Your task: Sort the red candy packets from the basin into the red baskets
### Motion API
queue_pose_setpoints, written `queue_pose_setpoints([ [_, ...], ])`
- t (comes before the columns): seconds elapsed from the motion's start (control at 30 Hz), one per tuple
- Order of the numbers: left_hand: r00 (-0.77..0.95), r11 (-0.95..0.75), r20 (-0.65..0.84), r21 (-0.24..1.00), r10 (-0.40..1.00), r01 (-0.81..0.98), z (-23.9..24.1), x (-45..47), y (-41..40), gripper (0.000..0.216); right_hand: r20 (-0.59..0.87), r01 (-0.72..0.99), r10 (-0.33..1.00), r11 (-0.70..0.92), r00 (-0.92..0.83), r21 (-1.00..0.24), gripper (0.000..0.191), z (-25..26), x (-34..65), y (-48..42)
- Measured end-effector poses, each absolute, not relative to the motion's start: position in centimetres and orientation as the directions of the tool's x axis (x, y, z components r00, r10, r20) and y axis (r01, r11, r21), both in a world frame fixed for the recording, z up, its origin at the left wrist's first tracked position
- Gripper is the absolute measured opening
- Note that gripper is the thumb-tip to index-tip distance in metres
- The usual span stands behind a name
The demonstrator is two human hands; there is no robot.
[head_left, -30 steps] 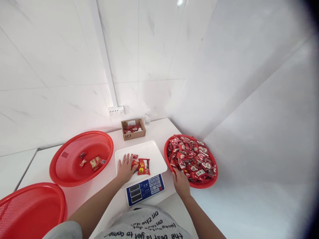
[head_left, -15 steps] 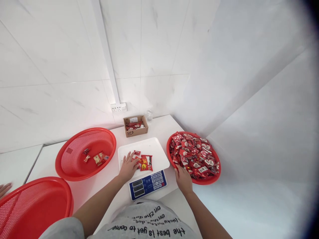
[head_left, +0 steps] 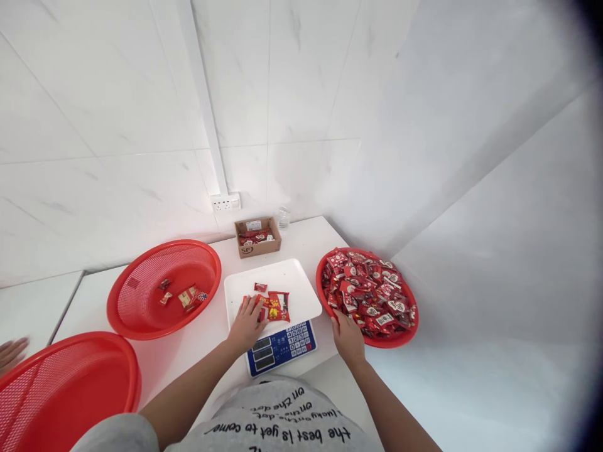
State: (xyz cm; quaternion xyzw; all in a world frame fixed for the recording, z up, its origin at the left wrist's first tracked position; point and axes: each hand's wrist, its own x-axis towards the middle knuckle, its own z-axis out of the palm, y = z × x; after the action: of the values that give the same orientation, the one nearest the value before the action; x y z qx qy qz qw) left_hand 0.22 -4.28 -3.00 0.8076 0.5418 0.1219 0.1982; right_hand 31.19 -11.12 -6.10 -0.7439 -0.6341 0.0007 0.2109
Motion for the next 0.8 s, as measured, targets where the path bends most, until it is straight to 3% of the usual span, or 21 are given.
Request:
queue_pose_setpoints([
  [0.23, 0.383, -0.357, 0.008, 0.383, 0.924, 0.852, -2.8, 0.1, -4.4, 0.048, 0.272, 0.941, 0.942, -0.102, 0.195, -0.321, 0.042, -6.3, 31.3, -11.1],
  [0.4, 0.285, -0.288, 0.063, 0.367, 0.956, 0.885, -2.3, 2.0, -4.0, 0.062, 0.258, 0.937, 0.947, -0.101, 0.193, -0.334, 0.042, -6.2, 31.4, -11.1],
  [0.53, 0.243, -0.227, -0.002, 0.357, 0.97, 0.906, -1.2, 3.9, -2.8, 0.071, 0.256, 0.937, 0.947, -0.104, 0.196, -0.332, 0.041, -6.1, 31.4, -11.1],
  [0.8, 0.377, -0.347, -0.043, 0.31, 0.925, 0.885, -1.4, 4.0, -1.5, 0.068, 0.257, 0.939, 0.944, -0.12, 0.208, -0.321, 0.042, -6.0, 31.2, -11.1],
])
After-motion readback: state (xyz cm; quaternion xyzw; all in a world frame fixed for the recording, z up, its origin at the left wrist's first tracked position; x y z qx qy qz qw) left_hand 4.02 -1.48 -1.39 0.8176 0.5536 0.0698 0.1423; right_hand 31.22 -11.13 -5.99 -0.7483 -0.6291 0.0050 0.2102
